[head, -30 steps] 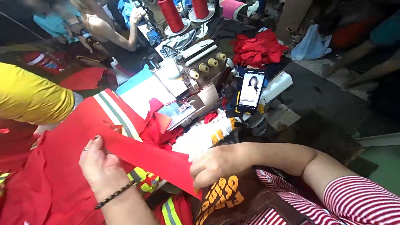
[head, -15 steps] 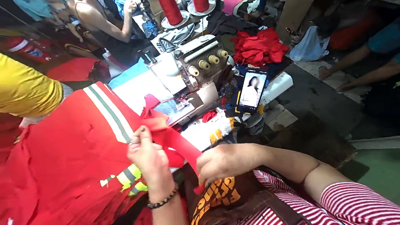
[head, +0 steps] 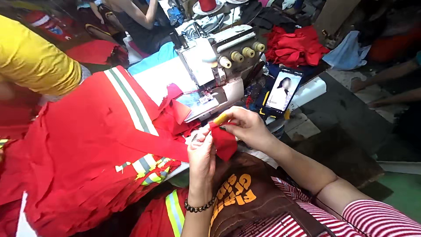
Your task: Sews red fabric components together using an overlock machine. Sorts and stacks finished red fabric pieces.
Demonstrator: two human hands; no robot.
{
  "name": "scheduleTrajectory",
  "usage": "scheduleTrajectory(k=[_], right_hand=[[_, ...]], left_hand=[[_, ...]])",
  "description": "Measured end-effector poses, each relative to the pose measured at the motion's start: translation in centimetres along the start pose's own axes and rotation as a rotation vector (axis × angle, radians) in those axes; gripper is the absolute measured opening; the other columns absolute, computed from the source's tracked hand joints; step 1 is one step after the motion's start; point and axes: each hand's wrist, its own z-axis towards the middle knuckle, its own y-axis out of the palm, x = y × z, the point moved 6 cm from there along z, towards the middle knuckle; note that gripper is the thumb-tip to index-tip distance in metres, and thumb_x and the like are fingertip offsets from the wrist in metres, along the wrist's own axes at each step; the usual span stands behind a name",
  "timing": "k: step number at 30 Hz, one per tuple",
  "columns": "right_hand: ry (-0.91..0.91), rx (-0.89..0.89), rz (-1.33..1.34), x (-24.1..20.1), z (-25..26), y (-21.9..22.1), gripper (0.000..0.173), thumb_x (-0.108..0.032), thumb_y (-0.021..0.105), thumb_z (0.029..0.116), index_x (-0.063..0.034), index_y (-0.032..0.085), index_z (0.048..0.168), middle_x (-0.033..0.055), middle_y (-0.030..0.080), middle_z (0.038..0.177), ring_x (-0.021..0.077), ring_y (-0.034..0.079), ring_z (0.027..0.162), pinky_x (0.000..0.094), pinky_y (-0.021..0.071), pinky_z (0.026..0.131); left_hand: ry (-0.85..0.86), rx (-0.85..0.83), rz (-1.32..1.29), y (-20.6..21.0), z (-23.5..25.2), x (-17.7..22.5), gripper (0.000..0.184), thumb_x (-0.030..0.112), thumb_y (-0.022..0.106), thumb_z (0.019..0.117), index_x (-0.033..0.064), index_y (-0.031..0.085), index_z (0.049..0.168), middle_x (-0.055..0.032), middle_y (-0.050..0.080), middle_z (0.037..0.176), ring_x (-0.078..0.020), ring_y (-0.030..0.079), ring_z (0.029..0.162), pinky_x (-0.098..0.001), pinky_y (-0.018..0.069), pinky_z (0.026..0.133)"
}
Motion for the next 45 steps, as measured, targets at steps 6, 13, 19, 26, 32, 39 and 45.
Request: scheduleTrajectory(k=[6, 13, 19, 26, 32, 39, 45], right_hand=[[0.023, 0.032, -0.024, 0.6, 0.2, -0.2, 0.023, 0.006, 0.071, 0.0870, -0.0009, 0.071, 0.109, 0.0085, 0.069, 0.107, 0.0093, 0.070, 0.087, 0.0246, 0.0619, 0.077], [0.108, -0.014, 0.079, 1.8, 0.9, 0.1, 0.039, 0.005, 0.074, 0.0860, -0.0052, 0.065, 0.122, 0.0077, 0.067, 0.116, 0.0096, 0.066, 0.070, 0.0254, 0.0605, 0.062], [0.381, -0.138, 0.539, 5.5, 3.3, 2.3, 0.047, 0.009, 0.059, 0.0947, -0.0053, 0.048, 0.138, 0.0092, 0.067, 0.077, 0.0165, 0.066, 0.055, 0.0307, 0.0602, 0.054], [0.356, 0.039, 0.353, 8.3, 3.8, 3.0, 0.042, 0.001, 0.065, 0.0960, -0.0047, 0.052, 0.136, 0.0096, 0.067, 0.072, 0.0157, 0.066, 0.055, 0.0304, 0.0595, 0.054], [0.347, 0.115, 0.285, 8.9, 2.7, 1.5, 0.045, 0.001, 0.067, 0.0935, -0.0060, 0.051, 0.135, 0.0083, 0.067, 0.079, 0.0160, 0.066, 0.059, 0.0303, 0.0591, 0.054], [0.318, 0.179, 0.223, 8.8, 3.0, 0.4, 0.049, 0.000, 0.066, 0.0944, -0.0122, 0.048, 0.138, 0.0100, 0.066, 0.079, 0.0168, 0.061, 0.054, 0.0282, 0.0527, 0.046], [0.240, 0.205, 0.055, 8.7, 3.5, 0.1, 0.045, -0.003, 0.066, 0.0953, -0.0131, 0.051, 0.137, 0.0087, 0.061, 0.075, 0.0171, 0.053, 0.051, 0.0283, 0.0465, 0.044]], left_hand=[[-0.037, -0.004, -0.097, 0.3, -0.4, -0.1, 0.018, -0.006, 0.054, 0.0974, -0.0010, 0.070, 0.091, -0.0101, 0.074, 0.081, -0.0121, 0.073, 0.073, -0.0268, 0.0620, 0.070], [0.135, -0.152, 0.345, 0.2, 1.6, 2.6, 0.016, -0.005, 0.065, 0.0940, 0.0002, 0.075, 0.105, -0.0060, 0.077, 0.091, -0.0114, 0.073, 0.079, -0.0287, 0.0624, 0.074], [0.427, -0.527, 0.867, 1.0, 8.2, 7.0, 0.017, -0.004, 0.068, 0.0922, 0.0043, 0.073, 0.106, 0.0012, 0.072, 0.104, -0.0035, 0.068, 0.091, -0.0232, 0.0584, 0.084], [0.785, -0.308, 1.485, 1.7, 9.4, 5.3, 0.012, 0.014, 0.068, 0.0966, 0.0059, 0.075, 0.102, -0.0130, 0.070, 0.109, -0.0310, 0.065, 0.105, -0.0534, 0.0507, 0.092], [1.010, 0.037, 1.726, 4.2, 3.5, 0.9, 0.029, -0.003, 0.059, 0.0948, 0.0025, 0.072, 0.120, -0.0190, 0.069, 0.121, -0.0364, 0.066, 0.114, -0.0547, 0.0498, 0.098], [1.049, 0.088, 1.625, 4.2, 4.2, 0.6, 0.023, 0.000, 0.058, 0.0977, 0.0015, 0.072, 0.116, -0.0170, 0.071, 0.120, -0.0333, 0.067, 0.115, -0.0496, 0.0530, 0.095], [0.864, 0.010, 1.514, 3.7, 5.8, 1.9, 0.025, 0.011, 0.052, 0.1056, -0.0009, 0.067, 0.122, -0.0171, 0.068, 0.122, -0.0304, 0.065, 0.117, -0.0492, 0.0479, 0.105]])
